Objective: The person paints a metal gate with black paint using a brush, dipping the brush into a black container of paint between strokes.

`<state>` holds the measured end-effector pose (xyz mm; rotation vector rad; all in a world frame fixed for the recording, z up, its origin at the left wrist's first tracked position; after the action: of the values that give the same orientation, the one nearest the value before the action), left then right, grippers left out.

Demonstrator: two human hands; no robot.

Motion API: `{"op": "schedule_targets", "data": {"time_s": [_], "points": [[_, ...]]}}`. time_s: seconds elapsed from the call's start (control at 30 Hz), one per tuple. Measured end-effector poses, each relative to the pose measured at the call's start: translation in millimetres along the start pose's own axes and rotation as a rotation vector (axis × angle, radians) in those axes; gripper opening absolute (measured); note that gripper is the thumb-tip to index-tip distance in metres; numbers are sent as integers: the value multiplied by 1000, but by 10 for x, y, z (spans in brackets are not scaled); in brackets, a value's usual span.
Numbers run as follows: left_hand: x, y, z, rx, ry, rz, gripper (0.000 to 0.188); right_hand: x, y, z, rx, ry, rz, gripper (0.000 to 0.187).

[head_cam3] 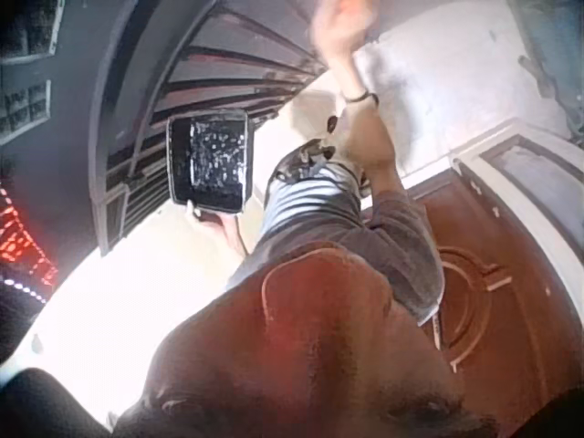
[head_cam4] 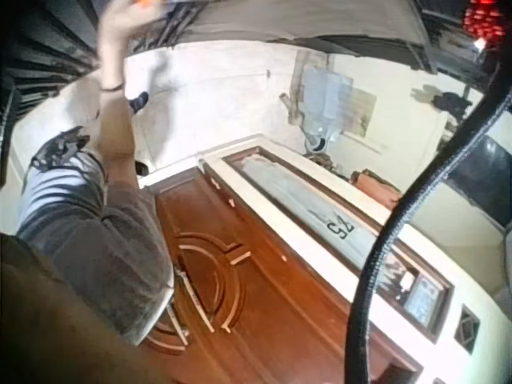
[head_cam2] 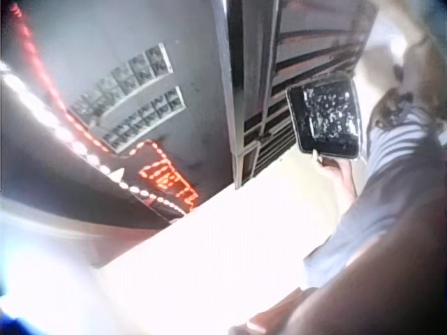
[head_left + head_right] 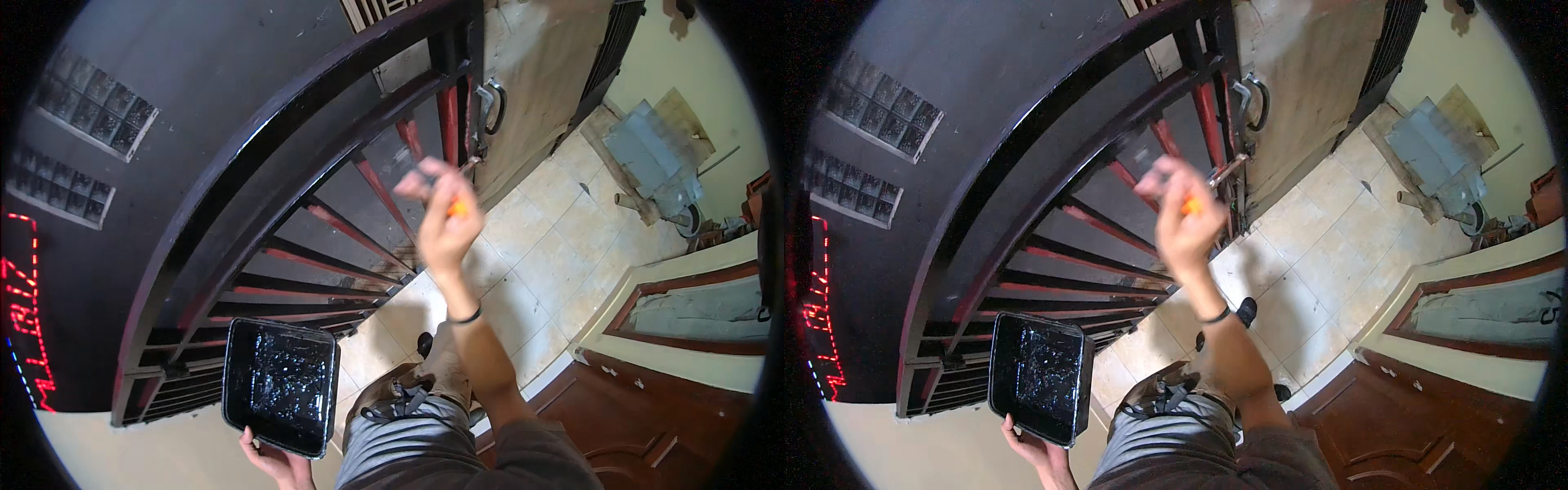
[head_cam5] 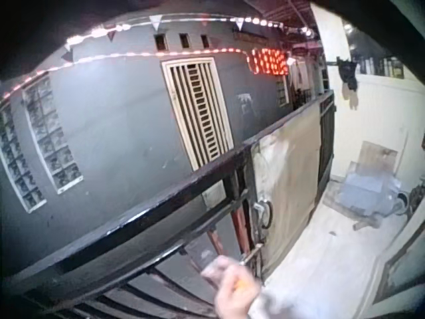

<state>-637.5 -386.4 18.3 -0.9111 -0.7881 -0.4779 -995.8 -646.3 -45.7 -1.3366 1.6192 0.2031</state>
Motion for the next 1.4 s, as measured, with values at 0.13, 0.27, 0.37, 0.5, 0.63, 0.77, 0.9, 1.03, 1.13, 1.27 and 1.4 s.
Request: {"op": "schedule_targets", "data": {"time_s": [0.13,0.27,0.37,0.5,0.63,0.77,0.9,1.03,1.13,1.27,1.4], "points": [[-55,-96,-34,-43,9,-5,66,64,700,-824,234,23,57,35],[-96,-264,48,-66,-24,3,66,-186,859,-1059,339,71,138,35],[-176,-560,137,-74,-12,11,66,-119,736,-905,182,5,182,29],[-232,-752,225,-37,-58,41,68,-280,510,-696,43,25,68,28],[-443,-1132,289,39,-69,13,71,-566,806,-1504,40,219,128,26],[-491,-1096,265,32,-40,41,73,-305,873,-1497,-145,259,348,23],[-434,-1126,256,32,-71,59,75,-45,1033,-1207,-181,115,383,19],[-282,-1118,277,82,-93,8,74,-555,556,-1670,-260,343,384,17],[-179,-1043,322,67,-81,-8,69,-809,322,-1842,-230,453,324,18],[-164,-1031,334,36,-93,25,66,-657,377,-1647,-252,419,278,19],[-134,-922,284,30,-82,39,65,-342,619,-1231,-320,238,444,18]]}}
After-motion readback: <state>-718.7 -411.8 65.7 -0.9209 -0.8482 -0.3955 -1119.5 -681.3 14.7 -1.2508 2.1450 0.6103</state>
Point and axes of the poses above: each hand's wrist, its own z-axis away from the middle knuckle, its own y-axis out of the back of the hand, x = y × z, the point moved 4 cm from there along -z, towards the middle knuckle, and after that the axes turned 9 degrees about -x, right-handed, at the moved point
